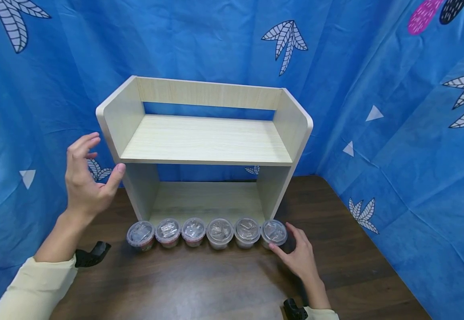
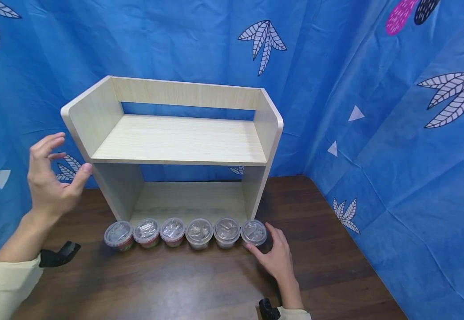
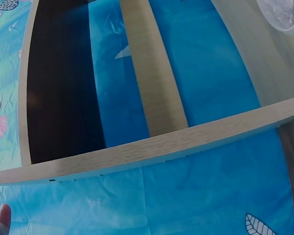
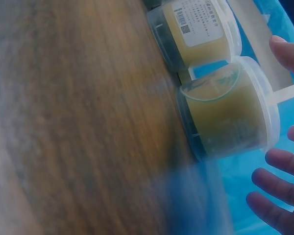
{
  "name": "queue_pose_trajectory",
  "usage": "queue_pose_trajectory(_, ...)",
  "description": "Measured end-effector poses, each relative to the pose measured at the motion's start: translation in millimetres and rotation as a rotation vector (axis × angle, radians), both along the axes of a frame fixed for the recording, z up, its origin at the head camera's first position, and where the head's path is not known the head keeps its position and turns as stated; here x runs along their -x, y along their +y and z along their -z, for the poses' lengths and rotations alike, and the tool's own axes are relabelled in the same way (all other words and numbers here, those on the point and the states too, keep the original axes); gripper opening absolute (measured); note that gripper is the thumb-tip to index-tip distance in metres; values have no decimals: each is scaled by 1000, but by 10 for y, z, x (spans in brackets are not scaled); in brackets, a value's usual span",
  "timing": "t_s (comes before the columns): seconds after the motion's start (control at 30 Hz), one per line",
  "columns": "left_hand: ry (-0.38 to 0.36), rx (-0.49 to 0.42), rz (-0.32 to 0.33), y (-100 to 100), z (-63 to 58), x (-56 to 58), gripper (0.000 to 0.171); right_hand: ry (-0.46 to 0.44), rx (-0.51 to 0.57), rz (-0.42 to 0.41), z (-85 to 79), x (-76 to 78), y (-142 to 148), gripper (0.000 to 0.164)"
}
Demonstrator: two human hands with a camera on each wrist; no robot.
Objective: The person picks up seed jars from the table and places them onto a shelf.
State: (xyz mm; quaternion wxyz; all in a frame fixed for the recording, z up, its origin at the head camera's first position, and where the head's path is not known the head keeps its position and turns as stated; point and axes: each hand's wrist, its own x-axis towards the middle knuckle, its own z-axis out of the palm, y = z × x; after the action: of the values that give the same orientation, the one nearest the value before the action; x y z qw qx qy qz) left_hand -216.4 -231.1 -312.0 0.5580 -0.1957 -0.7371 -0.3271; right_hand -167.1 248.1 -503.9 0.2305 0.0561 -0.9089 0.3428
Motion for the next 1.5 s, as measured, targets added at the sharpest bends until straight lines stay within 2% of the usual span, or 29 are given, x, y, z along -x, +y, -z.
queue_pose_trajectory(0.97,26,-62,-9,16,-139,121,76,-70,-12,27,79,58,-6,86)
queue_pose_trajectory(1.3,43,-76,-22,50,-215,108,72,-102,-13,40,95,76,13,88)
queue_pose_trajectory(1.5,58,-81,-21,82,-271,101,70,-84,-4,28,110,91,23,87)
